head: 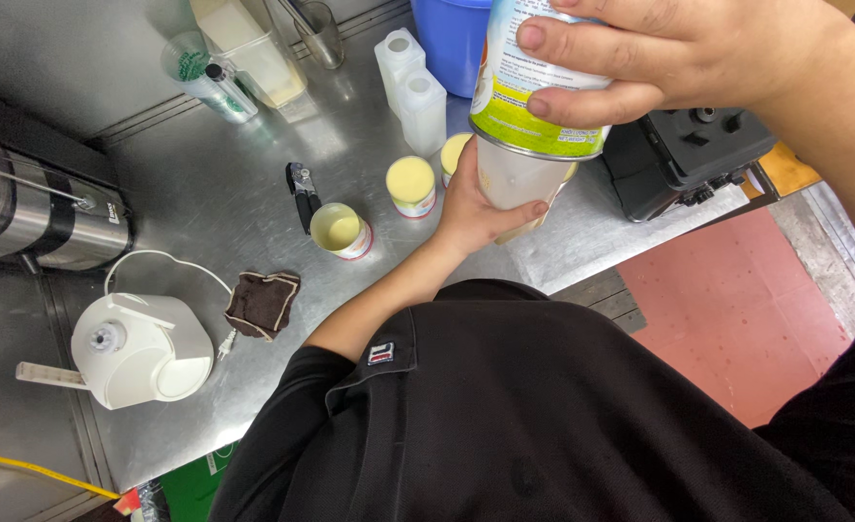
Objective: The person pours condensed milk from large tins into plastic jugs on a stainless steel prep counter, filling one jug at a time and setting filled jugs aside. They repeat the pouring across several tins and jugs, occasionally repositioning containers and reaching for a new empty jug.
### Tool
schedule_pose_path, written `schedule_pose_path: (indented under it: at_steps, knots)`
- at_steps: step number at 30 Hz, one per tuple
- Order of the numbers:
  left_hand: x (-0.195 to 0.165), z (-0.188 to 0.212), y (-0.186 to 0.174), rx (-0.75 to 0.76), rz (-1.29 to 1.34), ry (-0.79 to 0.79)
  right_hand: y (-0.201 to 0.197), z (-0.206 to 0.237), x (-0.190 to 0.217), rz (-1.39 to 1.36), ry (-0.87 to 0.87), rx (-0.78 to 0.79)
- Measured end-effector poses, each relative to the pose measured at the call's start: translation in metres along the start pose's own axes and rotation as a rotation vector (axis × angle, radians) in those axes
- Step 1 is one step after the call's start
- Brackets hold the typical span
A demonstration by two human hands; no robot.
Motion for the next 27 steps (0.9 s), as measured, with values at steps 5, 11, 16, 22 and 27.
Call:
schedule_pose_path:
  at_steps: [5, 11, 16, 22, 27]
  knots:
    - [0.0006, 0.0007, -0.0003, 0.003, 0.004, -0.004, 0.0026, 0.0007, 0.0008, -0.006, 0.001, -0.006]
    - [0.0015, 0.0018, -0.0001, -0.001, 0.012, 0.003, 0.0034, 0.0019, 0.0018, -0.017, 0.003, -0.012]
    - [0.0022, 0.0013, 0.0003, 0.003, 0.018, 0.004, 0.0038, 0.0017, 0.0030, -0.015, 0.011, -0.004]
    - [0.0038, 0.0043, 0.0032, 0.006, 0.050, -0.001, 0.0064, 0.0039, 0.0089, -0.044, 0.056, -0.051]
    - [0.0034, 0.0055, 0.0018, 0.015, 0.048, -0.003, 0.0081, 0.0045, 0.0095, -0.066, 0.065, -0.055]
Point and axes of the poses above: each hand's wrist, its own z-axis away from the middle knuckle, its own y-axis out of the palm, x = y × z, the point moved 2 cm from there along -z, towards the middle knuckle, and after that the axes turned 8 degrees about -z, right-handed, at the moved point
